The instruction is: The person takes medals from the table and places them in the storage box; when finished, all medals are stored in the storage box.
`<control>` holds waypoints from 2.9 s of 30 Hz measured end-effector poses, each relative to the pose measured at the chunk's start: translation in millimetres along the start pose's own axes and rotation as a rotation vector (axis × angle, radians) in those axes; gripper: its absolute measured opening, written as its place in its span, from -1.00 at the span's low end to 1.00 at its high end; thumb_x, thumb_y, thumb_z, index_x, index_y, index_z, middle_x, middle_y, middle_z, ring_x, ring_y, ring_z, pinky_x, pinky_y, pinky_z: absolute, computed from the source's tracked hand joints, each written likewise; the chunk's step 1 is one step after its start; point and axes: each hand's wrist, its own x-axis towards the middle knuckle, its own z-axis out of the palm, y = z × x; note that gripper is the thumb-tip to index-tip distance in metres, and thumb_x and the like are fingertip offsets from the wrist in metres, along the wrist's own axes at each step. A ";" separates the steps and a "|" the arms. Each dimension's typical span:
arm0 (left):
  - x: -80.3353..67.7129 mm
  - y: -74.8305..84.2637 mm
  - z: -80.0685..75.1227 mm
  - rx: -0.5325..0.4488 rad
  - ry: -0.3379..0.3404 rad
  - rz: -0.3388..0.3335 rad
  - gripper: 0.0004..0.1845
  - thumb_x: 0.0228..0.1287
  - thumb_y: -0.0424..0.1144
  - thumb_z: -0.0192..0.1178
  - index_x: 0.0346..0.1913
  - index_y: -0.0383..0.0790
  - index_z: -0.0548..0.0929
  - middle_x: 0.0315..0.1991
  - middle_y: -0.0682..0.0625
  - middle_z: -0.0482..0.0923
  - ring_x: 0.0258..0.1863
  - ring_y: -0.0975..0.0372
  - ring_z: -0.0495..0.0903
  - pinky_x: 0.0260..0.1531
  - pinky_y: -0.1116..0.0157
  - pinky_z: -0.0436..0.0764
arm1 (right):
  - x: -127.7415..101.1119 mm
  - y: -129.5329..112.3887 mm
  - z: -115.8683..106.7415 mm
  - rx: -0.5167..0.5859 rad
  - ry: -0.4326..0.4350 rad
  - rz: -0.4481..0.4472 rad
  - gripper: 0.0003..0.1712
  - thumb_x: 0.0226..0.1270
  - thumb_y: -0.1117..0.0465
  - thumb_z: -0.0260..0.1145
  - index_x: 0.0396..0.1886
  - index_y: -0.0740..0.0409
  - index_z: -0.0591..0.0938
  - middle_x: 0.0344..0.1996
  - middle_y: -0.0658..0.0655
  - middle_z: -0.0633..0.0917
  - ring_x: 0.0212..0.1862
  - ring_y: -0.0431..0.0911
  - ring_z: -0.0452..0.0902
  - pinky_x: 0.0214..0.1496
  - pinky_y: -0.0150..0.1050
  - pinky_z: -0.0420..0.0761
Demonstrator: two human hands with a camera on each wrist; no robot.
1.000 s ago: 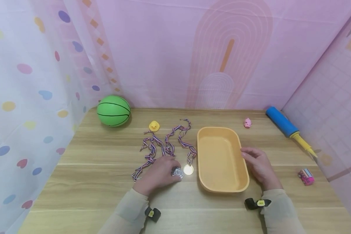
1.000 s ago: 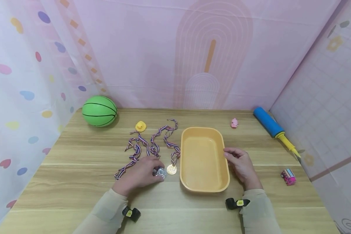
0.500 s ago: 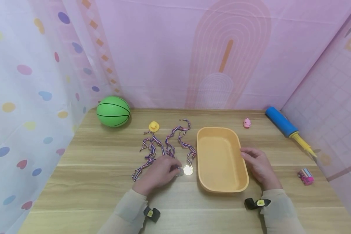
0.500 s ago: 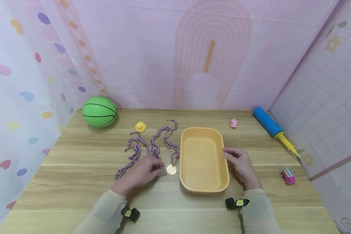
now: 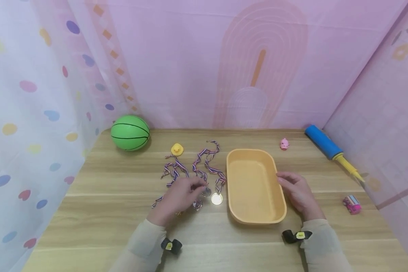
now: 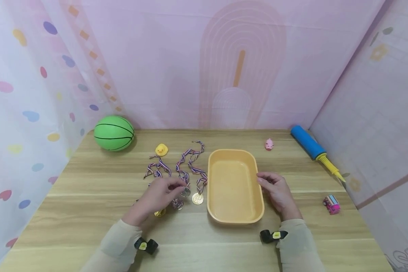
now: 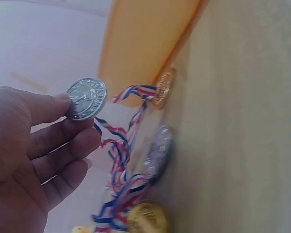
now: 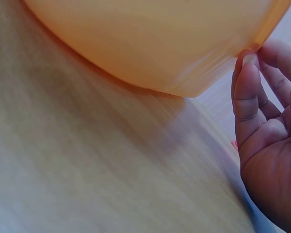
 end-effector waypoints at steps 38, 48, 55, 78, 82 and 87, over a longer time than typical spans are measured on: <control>99.0 145.3 -101.5 -0.123 0.273 0.407 -0.87 0.34 -0.28 0.19 -0.16 -0.24 0.69 -0.34 0.04 0.69 -0.52 0.32 0.53 -0.51 0.38 0.54 | -0.1 3.7 0.4 0.078 -0.024 -0.108 -0.84 0.32 0.36 0.28 -0.14 0.22 0.70 -0.23 -0.05 0.71 -0.12 -0.19 0.58 -0.04 -0.37 0.55; 123.9 172.6 -84.7 -0.174 0.313 0.406 -0.86 0.34 -0.25 0.20 -0.16 -0.22 0.69 -0.33 0.07 0.69 -0.44 0.35 0.56 -0.37 0.45 0.55 | -1.8 4.2 2.6 0.082 -0.034 -0.088 -0.81 0.33 0.37 0.26 -0.21 0.05 0.73 -0.24 -0.08 0.71 -0.12 -0.20 0.59 -0.04 -0.34 0.56; 139.8 158.7 -61.0 -0.216 0.294 0.390 -0.88 0.34 -0.32 0.19 -0.17 -0.29 0.67 -0.36 0.00 0.66 -0.43 0.30 0.56 -0.37 0.44 0.56 | -2.7 3.7 5.3 0.057 -0.015 -0.060 -0.85 0.32 0.32 0.29 -0.18 0.09 0.72 -0.23 -0.07 0.70 -0.11 -0.19 0.58 -0.03 -0.34 0.57; 132.2 85.3 65.1 0.107 -0.120 0.113 -0.90 0.26 -0.34 0.21 -0.21 -0.21 0.69 -0.29 0.04 0.68 -0.31 0.30 0.60 -0.24 0.47 0.56 | -1.1 5.8 7.6 0.088 -0.033 -0.066 -0.84 0.32 0.36 0.28 -0.16 0.13 0.70 -0.22 -0.05 0.70 -0.12 -0.18 0.58 -0.05 -0.31 0.59; 138.4 83.9 76.5 0.054 -0.165 0.071 -0.90 0.20 -0.37 0.24 -0.23 -0.21 0.68 -0.33 0.05 0.65 -0.37 0.31 0.58 -0.31 0.48 0.55 | -2.7 6.2 6.4 0.085 -0.027 -0.068 -0.84 0.32 0.36 0.27 -0.15 0.13 0.70 -0.21 -0.05 0.70 -0.12 -0.19 0.58 -0.06 -0.31 0.60; 142.6 86.5 86.6 0.080 -0.229 0.103 -0.90 0.15 -0.37 0.29 -0.26 -0.19 0.70 -0.35 0.07 0.64 -0.34 0.30 0.56 -0.32 0.49 0.52 | -6.4 5.1 4.4 0.078 -0.013 -0.044 -0.81 0.33 0.32 0.28 -0.09 0.19 0.68 -0.18 -0.04 0.69 -0.08 -0.18 0.58 -0.04 -0.30 0.60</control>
